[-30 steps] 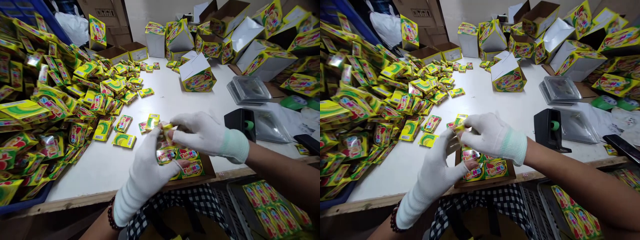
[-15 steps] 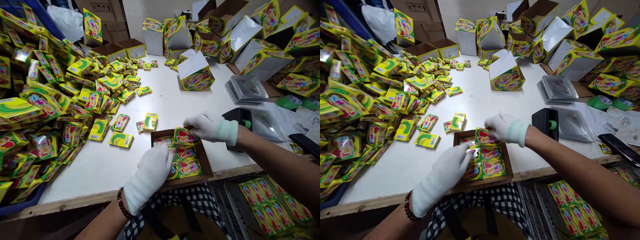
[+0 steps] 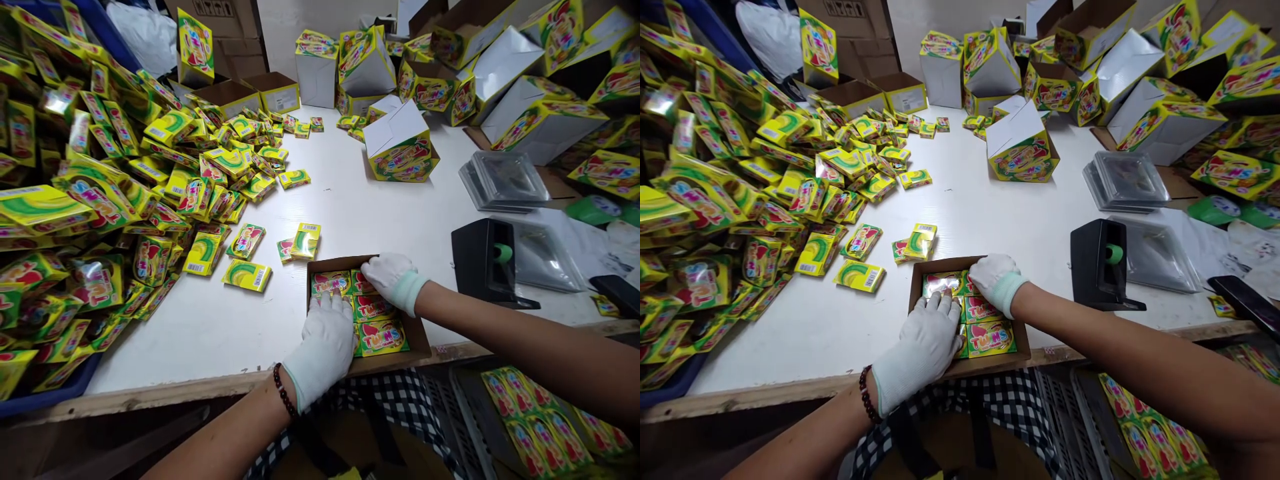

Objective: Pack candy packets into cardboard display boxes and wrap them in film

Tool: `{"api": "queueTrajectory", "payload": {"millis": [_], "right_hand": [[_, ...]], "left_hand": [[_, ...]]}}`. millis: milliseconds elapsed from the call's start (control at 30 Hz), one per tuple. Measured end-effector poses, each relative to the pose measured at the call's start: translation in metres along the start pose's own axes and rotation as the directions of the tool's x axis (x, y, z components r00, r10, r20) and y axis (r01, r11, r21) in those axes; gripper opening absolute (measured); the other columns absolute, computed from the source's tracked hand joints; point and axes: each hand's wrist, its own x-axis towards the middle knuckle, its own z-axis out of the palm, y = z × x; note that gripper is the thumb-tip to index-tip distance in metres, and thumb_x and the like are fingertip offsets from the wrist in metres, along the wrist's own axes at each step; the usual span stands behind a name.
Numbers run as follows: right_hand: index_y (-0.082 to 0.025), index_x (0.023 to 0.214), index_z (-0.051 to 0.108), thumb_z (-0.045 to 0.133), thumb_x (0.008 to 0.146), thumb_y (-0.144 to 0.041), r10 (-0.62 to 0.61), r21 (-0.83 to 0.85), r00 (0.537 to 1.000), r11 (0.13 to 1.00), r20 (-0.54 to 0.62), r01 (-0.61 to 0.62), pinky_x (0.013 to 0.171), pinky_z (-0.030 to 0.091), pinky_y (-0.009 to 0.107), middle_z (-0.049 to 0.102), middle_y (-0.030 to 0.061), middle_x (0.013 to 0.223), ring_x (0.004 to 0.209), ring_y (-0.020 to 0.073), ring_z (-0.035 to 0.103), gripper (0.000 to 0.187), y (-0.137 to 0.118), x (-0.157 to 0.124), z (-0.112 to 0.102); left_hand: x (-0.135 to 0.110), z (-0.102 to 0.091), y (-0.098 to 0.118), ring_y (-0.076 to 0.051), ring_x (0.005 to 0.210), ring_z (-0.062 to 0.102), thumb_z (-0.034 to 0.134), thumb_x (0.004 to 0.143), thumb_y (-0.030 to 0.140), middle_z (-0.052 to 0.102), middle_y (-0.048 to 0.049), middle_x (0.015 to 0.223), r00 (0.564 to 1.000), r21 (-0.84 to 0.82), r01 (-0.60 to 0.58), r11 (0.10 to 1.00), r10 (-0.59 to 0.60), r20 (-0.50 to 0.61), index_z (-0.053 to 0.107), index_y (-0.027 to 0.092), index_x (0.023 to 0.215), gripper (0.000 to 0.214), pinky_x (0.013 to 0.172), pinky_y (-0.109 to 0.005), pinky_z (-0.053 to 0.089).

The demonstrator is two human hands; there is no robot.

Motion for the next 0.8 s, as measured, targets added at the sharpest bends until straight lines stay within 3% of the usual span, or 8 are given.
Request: {"api": "queueTrajectory", "payload": {"millis": [167,300,433,533,667,800], "right_hand": [[-0.006,0.120,0.063,0.033,0.095,-0.008,0.012,-0.061,0.994,0.998,-0.105,-0.019,0.076,0.056,0.040,0.062,0.0215,0.113,0.101,0.0313,0.063,0.039,-0.006,-0.002,0.022],[-0.006,0.128,0.059,0.030,0.095,-0.007,0.033,-0.057,0.999,0.998,-0.025,-0.034,0.077,0.058,0.042,0.056,0.0225,0.117,0.104,0.0320,0.060,0.044,-0.013,-0.004,0.030],[-0.015,0.142,0.048,0.028,0.097,-0.012,0.068,-0.022,0.998,0.997,-0.013,-0.068,0.074,0.059,0.049,0.047,0.0252,0.129,0.119,0.0392,0.052,0.049,-0.021,-0.004,0.035],[-0.015,0.145,0.044,0.026,0.096,-0.011,0.086,0.011,0.996,0.996,0.031,-0.087,0.073,0.058,0.053,0.042,0.0280,0.135,0.120,0.0419,0.051,0.052,-0.025,-0.005,0.039],[-0.020,0.149,0.038,0.030,0.095,-0.011,0.057,0.067,0.996,0.996,0.066,-0.061,0.079,0.057,0.052,0.034,0.0267,0.146,0.126,0.0420,0.048,0.055,-0.029,-0.010,0.043],[-0.018,0.155,0.028,0.037,0.092,-0.011,0.036,0.051,0.992,0.998,0.124,-0.043,0.087,0.054,0.056,0.019,0.0239,0.157,0.135,0.0517,0.034,0.064,-0.035,-0.016,0.044]], "left_hand": [[-0.002,-0.004,0.000,-0.044,0.125,0.048,0.055,0.089,0.041,0.048,-0.0266,0.140,1.000,-0.028,0.000,1.000,0.000,-0.012,0.050,0.013,0.140,0.058,0.095,-0.055,0.041],[-0.003,-0.009,0.000,-0.044,0.126,0.048,0.056,0.089,0.042,0.050,-0.0265,0.138,1.000,-0.034,0.008,0.999,-0.007,0.021,0.052,0.014,0.139,0.058,0.096,-0.054,0.041],[-0.003,-0.008,0.001,-0.047,0.130,0.044,0.058,0.087,0.043,0.048,-0.0273,0.140,1.000,-0.029,0.013,0.999,-0.012,0.027,0.050,0.014,0.141,0.062,0.098,-0.056,0.039],[-0.003,-0.006,0.001,-0.048,0.130,0.044,0.059,0.087,0.041,0.047,-0.0285,0.140,1.000,-0.036,0.017,0.999,-0.017,0.018,0.050,0.014,0.142,0.062,0.097,-0.056,0.040],[-0.004,-0.006,0.000,-0.046,0.127,0.048,0.057,0.088,0.039,0.048,-0.0287,0.139,1.000,-0.045,0.007,0.999,-0.007,0.004,0.049,0.012,0.143,0.062,0.098,-0.057,0.041],[-0.007,-0.009,0.003,-0.046,0.126,0.047,0.059,0.087,0.037,0.050,-0.0277,0.137,0.999,-0.043,0.016,0.999,-0.018,-0.030,0.051,0.010,0.139,0.060,0.099,-0.058,0.040]]}}
